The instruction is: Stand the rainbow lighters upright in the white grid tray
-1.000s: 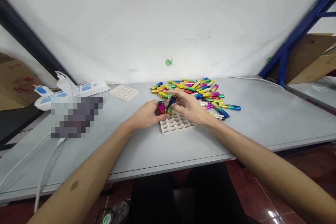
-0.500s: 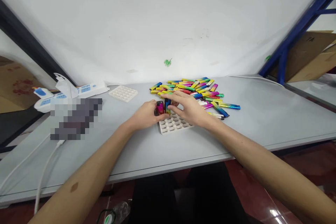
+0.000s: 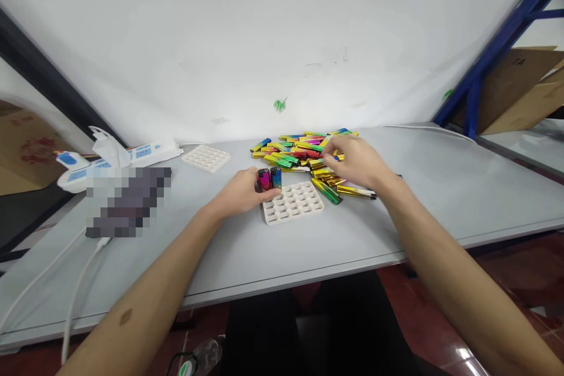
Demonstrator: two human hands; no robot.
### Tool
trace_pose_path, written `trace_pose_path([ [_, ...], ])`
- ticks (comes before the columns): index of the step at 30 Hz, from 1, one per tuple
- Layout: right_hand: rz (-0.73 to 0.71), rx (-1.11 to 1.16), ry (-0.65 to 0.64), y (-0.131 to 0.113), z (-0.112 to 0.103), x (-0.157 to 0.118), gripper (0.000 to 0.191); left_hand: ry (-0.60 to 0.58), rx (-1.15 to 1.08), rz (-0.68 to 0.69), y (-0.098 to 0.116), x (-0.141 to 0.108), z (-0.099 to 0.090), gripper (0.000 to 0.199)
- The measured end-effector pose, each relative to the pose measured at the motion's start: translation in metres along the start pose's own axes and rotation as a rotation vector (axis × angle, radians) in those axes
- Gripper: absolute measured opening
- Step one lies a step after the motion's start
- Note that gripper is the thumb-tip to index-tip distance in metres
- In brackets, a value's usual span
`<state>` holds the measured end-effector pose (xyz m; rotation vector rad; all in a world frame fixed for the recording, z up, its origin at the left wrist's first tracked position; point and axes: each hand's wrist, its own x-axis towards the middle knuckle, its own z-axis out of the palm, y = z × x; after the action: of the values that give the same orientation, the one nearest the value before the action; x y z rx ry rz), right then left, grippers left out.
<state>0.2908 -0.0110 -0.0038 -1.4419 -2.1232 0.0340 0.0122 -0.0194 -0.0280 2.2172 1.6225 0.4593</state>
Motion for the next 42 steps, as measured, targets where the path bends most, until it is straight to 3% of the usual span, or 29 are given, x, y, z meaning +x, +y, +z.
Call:
trace_pose_path([
  [3,0.098,-0.116,-0.16,0.029,-0.008,-0.004,0.02,-0.023,-0.019,-0.039,-0.001,0.0,-0.003,0.051],
  [7,0.061,-0.144,-0.305,0.043,-0.006,-0.008,0.024,-0.043,-0.021,-0.055,0.0,-0.001,-0.005,0.051],
  [14,0.161,0.009,-0.226,0.032,-0.003,-0.007,0.032,-0.051,-0.014,-0.066,-0.003,-0.001,-0.007,0.053],
  [21,0.155,0.85,-0.074,0.006,0.007,-0.01,0.03,-0.03,-0.029,-0.064,-0.005,0.0,-0.006,0.051],
  [26,0.212,1.149,-0.024,-0.016,0.024,-0.011,0.038,-0.021,-0.037,-0.036,-0.006,0.001,-0.003,0.055],
  [30,0.217,1.235,-0.083,-0.024,0.029,-0.012,0.041,0.001,-0.019,-0.006,-0.006,0.002,-0.001,0.052],
  [35,0.34,1.244,-0.107,-0.022,0.029,-0.011,0.039,0.006,-0.008,-0.006,-0.005,0.002,0.0,0.053],
  [42,0.221,1.207,-0.188,-0.025,0.03,-0.016,0.039,-0.006,-0.036,-0.032,-0.003,0.001,-0.001,0.053],
])
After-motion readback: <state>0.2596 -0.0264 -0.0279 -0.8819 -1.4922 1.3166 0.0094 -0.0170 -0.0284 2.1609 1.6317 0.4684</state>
